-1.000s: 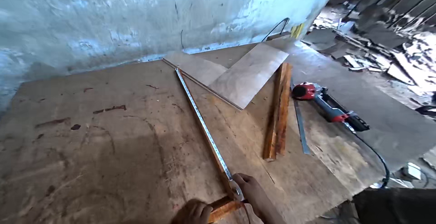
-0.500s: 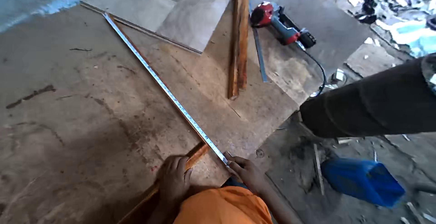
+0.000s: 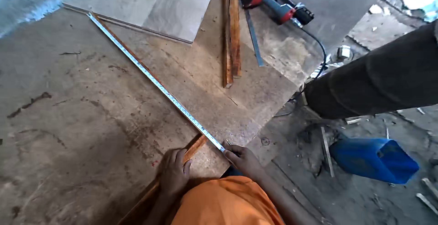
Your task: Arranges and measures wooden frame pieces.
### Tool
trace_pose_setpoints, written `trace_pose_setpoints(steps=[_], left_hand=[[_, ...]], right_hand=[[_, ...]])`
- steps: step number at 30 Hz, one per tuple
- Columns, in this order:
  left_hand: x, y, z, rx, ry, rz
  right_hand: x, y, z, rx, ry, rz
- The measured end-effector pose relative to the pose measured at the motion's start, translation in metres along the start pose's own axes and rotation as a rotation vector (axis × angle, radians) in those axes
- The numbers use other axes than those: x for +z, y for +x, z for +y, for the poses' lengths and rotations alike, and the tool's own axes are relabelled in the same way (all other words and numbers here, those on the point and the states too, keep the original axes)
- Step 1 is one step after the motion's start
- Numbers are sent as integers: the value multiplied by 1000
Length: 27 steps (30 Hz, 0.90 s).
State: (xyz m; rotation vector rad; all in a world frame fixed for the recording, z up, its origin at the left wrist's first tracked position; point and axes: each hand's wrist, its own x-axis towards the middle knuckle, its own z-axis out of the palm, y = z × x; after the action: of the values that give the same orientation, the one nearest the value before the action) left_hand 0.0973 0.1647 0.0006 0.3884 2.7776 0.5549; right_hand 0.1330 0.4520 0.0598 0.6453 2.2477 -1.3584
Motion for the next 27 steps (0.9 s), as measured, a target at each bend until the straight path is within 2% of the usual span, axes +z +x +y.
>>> trace_pose_setpoints(steps=[15, 21, 27], left_hand=[[3, 0, -1, 16, 16, 22], [0, 1, 2, 8, 5, 28], [6, 3, -2, 31, 2, 69]], right_hand=[[0, -2, -1, 7, 23, -5], [-7, -2, -24, -117, 13, 73], [-37, 24, -23, -76, -124, 181]])
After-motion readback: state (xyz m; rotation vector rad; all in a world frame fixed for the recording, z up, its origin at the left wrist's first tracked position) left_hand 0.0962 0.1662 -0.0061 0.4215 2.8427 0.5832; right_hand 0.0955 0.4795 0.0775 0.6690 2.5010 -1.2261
